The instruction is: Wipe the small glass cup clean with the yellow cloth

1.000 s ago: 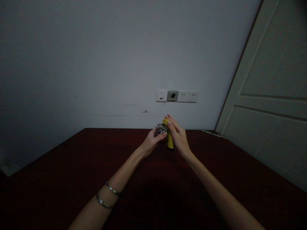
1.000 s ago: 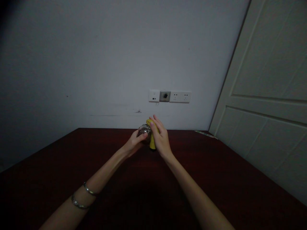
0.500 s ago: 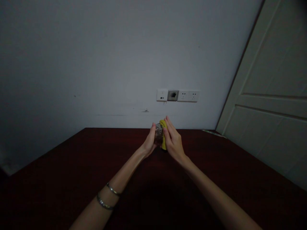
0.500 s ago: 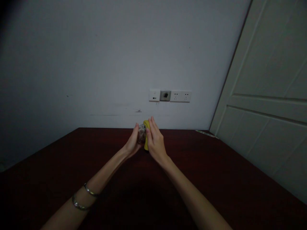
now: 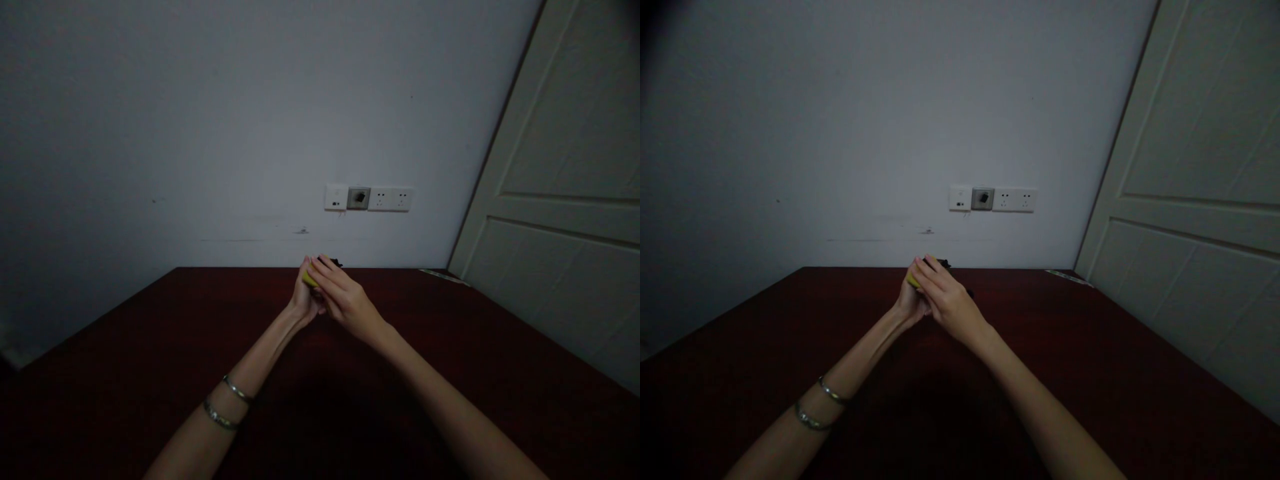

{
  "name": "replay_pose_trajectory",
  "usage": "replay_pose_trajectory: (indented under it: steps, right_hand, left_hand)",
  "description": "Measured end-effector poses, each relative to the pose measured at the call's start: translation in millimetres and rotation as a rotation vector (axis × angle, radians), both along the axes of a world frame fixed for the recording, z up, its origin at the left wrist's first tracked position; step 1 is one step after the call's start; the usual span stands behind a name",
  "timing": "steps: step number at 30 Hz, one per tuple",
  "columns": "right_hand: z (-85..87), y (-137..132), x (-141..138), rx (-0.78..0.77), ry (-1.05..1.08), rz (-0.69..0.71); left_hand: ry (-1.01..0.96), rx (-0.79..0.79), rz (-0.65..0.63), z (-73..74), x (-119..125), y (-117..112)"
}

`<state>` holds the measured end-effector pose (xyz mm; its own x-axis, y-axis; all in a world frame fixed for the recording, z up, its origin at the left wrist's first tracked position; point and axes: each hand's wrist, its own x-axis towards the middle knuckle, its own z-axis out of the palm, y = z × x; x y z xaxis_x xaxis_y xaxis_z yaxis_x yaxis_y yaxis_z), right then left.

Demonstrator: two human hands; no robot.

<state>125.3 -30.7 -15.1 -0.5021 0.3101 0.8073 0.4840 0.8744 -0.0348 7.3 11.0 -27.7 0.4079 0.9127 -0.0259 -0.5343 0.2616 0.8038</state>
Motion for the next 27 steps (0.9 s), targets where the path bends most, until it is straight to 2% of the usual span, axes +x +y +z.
replay_pose_trajectory:
  steps: [4, 7, 12, 17, 22, 27]
  right_hand:
    - [-1.6, -6.4, 1.3, 0.032, -0.148, 0.001]
    - [-1.3, -10.5, 3.9, 0.063, -0.178, -0.012]
    - [4.8, -17.5, 9.2, 0.126, -0.167, 0.0]
    - [9.5, -23.9, 21.9, 0.125, -0.189, 0.013]
    - [8.2, -25.5, 41.4, 0.103, -0.182, 0.053]
    - [5.6, -28.3, 51.0, 0.077, -0.19, 0.056]
  left_hand:
    - [-0.111, -0.01, 0.115, -2.2, -6.7, 9.0]
    - [-0.134, -0.015, 0.128, -1.1, -8.5, 11.9]
    - [-0.153, -0.004, 0.042, 4.3, -5.1, 7.8]
    - [-0.173, -0.026, -0.078, 14.3, -4.6, -0.6]
    - [-0.141, -0.026, -0.196, 22.9, -6.2, -10.2]
    - [-0.031, -0.053, -0.309, 23.4, -7.9, -11.5]
